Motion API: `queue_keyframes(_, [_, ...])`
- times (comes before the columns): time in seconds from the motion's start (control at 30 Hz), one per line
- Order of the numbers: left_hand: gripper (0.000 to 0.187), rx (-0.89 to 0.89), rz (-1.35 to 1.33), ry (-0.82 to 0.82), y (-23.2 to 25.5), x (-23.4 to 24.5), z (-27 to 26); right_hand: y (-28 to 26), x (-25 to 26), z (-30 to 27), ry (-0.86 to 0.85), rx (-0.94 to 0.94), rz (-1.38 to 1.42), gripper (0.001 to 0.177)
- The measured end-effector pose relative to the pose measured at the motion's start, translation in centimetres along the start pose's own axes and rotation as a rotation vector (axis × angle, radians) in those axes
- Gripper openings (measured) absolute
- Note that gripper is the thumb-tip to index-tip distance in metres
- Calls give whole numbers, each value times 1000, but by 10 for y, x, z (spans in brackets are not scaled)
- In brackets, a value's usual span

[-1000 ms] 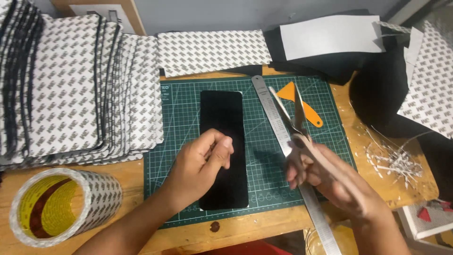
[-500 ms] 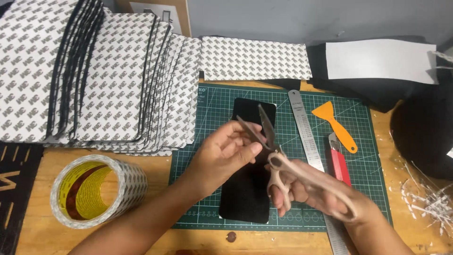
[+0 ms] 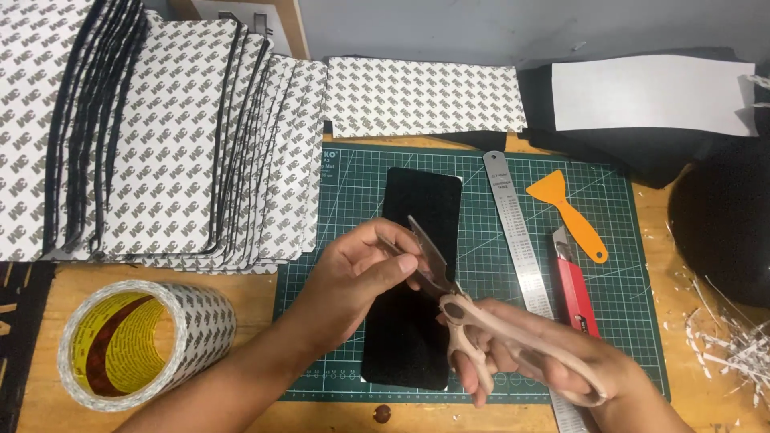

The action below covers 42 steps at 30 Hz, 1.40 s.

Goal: Cut and trim black adhesive material using a ruler, utility knife, and scissors.

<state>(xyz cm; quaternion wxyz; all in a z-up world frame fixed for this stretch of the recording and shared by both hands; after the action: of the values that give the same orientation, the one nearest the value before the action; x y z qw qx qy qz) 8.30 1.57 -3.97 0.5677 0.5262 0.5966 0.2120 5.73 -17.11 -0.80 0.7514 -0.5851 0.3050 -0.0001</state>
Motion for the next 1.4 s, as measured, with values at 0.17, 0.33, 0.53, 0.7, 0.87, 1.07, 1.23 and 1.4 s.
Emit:
queue_keyframes(0.17, [28, 117, 37, 51, 6, -2, -5, 5, 0, 1, 19, -87, -47, 112])
queue_keyframes(0.33, [11, -24, -6, 10, 6, -4, -5, 0, -4, 5, -18, -19, -34, 101])
queue_keyframes(0.53, [15, -23, 102, 100, 10, -2, -5, 1, -1, 1, 5, -2, -27, 101])
queue_keyframes(0.7, [16, -254, 325, 116, 23, -6, -10, 3, 2, -2, 28, -23, -20, 98])
queue_keyframes(0.87, [19, -339, 540, 202, 32, -8, -13, 5, 4, -4, 87, -75, -27, 102])
queue_keyframes(1.07, [13, -255, 432, 177, 30, -3, -11, 5, 2, -3, 61, -51, -8, 94])
queue_keyframes(1.23, [17, -248, 450, 145, 34, -6, -11, 5, 4, -5, -53, 55, -32, 96])
queue_keyframes(1.4, [11, -359, 618, 280, 41, -12, -20, 8, 7, -6, -7, 11, -10, 97])
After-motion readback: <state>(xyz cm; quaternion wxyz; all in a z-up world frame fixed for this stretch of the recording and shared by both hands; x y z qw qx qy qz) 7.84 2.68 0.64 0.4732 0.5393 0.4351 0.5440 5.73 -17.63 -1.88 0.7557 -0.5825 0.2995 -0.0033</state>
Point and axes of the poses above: each hand's wrist, its own z-axis towards the middle knuckle, its own x-axis out of the back of the hand, y = z × x, the point moved 6 cm from there along z, towards the middle knuckle, and after that the axes turned 13 degrees about x, right-handed, at the moved point
